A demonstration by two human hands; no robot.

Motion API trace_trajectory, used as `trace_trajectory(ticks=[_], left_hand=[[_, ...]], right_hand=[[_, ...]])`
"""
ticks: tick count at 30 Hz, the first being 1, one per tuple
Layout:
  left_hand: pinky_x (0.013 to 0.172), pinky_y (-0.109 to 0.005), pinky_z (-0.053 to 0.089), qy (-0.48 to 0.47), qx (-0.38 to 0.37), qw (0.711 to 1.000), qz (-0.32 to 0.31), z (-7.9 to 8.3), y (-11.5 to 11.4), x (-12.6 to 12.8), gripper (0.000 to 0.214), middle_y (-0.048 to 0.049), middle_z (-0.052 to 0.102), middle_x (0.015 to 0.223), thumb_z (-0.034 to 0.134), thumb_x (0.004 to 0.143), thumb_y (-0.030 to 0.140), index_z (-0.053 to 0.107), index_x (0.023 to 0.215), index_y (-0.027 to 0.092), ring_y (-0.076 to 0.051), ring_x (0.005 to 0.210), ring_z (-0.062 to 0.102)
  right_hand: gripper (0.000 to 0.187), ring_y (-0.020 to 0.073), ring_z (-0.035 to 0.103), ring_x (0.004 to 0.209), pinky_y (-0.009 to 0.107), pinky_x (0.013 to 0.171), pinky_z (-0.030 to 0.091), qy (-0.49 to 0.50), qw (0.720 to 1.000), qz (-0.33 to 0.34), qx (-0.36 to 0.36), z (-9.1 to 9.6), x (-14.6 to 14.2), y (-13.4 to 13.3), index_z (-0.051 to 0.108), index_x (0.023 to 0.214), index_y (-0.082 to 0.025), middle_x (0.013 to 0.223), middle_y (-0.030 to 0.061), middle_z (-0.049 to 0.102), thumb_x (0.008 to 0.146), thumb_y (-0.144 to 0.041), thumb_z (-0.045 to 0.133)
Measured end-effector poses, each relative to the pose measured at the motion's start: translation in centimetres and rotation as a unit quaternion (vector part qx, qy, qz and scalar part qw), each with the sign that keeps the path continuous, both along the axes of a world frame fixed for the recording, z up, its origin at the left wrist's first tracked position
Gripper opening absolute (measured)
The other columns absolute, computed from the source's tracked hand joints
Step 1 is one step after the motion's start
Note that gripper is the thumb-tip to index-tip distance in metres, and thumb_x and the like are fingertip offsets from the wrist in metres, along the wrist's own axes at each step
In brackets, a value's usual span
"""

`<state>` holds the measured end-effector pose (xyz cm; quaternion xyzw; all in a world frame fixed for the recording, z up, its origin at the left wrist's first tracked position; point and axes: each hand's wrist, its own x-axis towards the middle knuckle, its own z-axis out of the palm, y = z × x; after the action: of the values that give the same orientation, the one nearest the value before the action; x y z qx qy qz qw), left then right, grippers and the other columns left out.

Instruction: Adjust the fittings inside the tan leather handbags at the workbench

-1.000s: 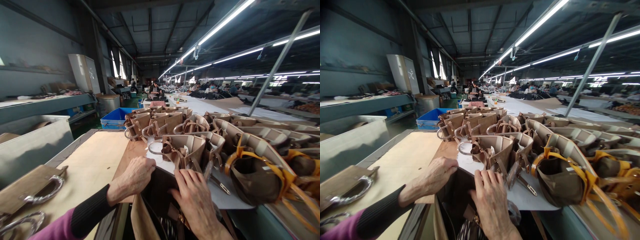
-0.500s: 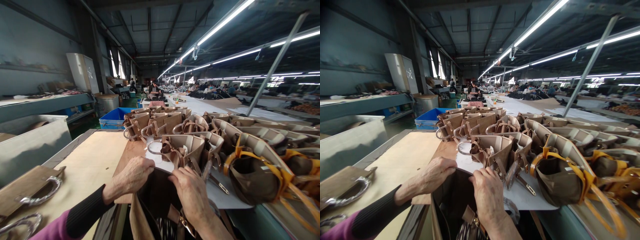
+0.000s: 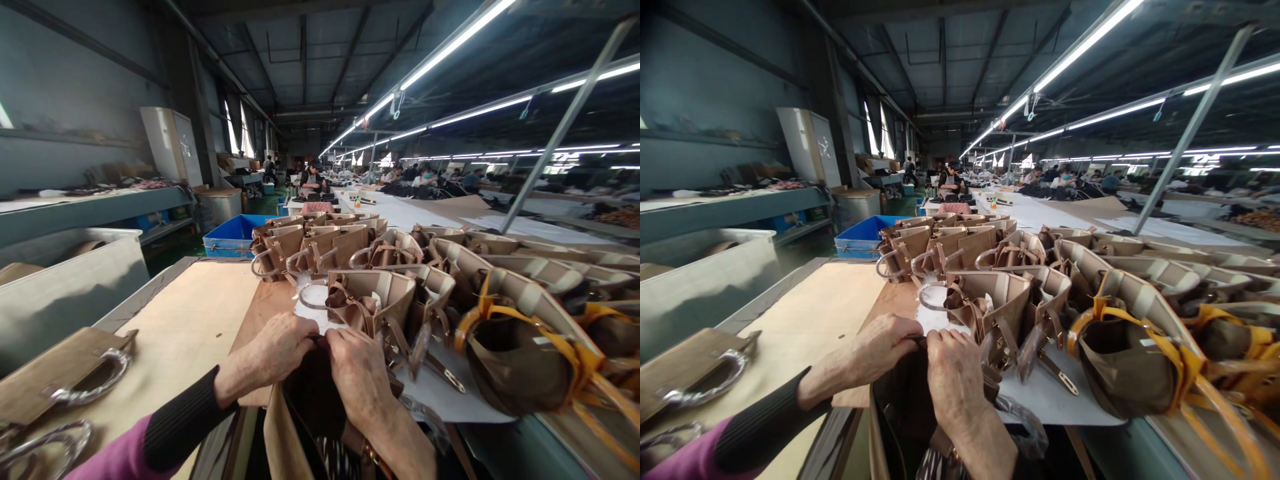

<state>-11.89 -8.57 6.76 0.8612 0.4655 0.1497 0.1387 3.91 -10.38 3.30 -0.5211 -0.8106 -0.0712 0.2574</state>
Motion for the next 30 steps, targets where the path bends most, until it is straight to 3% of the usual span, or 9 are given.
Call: trace_trajectory(ticks=[6, 11, 16, 22, 30], left_hand=[[0.056, -0.023, 0.03, 0.043, 0.025, 0.999, -0.014, 0.2, 1.0, 0.9, 0.019, 0.0002, 0.06, 0.065, 0.046, 0.077, 0.013, 0.06, 0.067, 0.02, -0.014, 0.062, 0.052], [0.056, -0.022, 0.029, 0.02, 0.023, 0.999, -0.026, -0.5, 1.2, 0.1, 0.02, 0.0021, 0.052, 0.058, 0.048, 0.083, 0.023, 0.059, 0.066, 0.02, -0.012, 0.058, 0.048], [0.055, -0.021, 0.028, 0.003, 0.02, 0.999, -0.05, -1.0, 0.6, -0.4, 0.025, 0.0035, 0.047, 0.056, 0.047, 0.086, 0.026, 0.054, 0.063, 0.019, -0.011, 0.055, 0.045], [0.055, -0.022, 0.028, 0.003, 0.018, 0.999, -0.051, -1.0, 0.4, -0.1, 0.024, 0.0038, 0.047, 0.056, 0.047, 0.086, 0.026, 0.054, 0.065, 0.019, -0.01, 0.055, 0.045], [0.055, -0.022, 0.028, 0.001, 0.007, 0.999, -0.05, -0.8, 0.5, 0.2, 0.025, 0.0037, 0.045, 0.056, 0.045, 0.086, 0.025, 0.053, 0.064, 0.018, -0.01, 0.055, 0.043]], right_hand=[[0.023, 0.0163, 0.06, 0.074, 0.027, 0.068, 0.04, 0.016, 0.999, -0.015, -0.039, 0.5, 0.5, -0.1, 0.063, 0.075, -0.02, 0.076, 0.0005, 0.066, 0.081, -0.002, 0.051], [0.013, 0.0169, 0.056, 0.078, 0.026, 0.065, 0.04, 0.0, 0.999, -0.043, -0.027, 0.3, 3.8, -1.7, 0.061, 0.071, -0.021, 0.077, 0.0004, 0.059, 0.083, -0.014, 0.058], [0.016, 0.0138, 0.053, 0.069, 0.023, 0.057, 0.039, 0.083, 0.995, -0.028, -0.052, -0.9, 6.6, -3.9, 0.058, 0.076, -0.02, 0.074, -0.0002, 0.05, 0.089, -0.018, 0.049], [0.025, 0.0125, 0.051, 0.068, 0.023, 0.061, 0.04, 0.205, 0.972, 0.003, -0.112, -1.3, 7.1, -4.6, 0.055, 0.072, -0.021, 0.073, -0.0013, 0.049, 0.093, -0.023, 0.042], [0.03, 0.0124, 0.052, 0.063, 0.023, 0.058, 0.042, 0.238, 0.968, 0.001, -0.082, -1.4, 7.4, -4.1, 0.059, 0.068, -0.019, 0.067, -0.0007, 0.05, 0.092, -0.028, 0.043]])
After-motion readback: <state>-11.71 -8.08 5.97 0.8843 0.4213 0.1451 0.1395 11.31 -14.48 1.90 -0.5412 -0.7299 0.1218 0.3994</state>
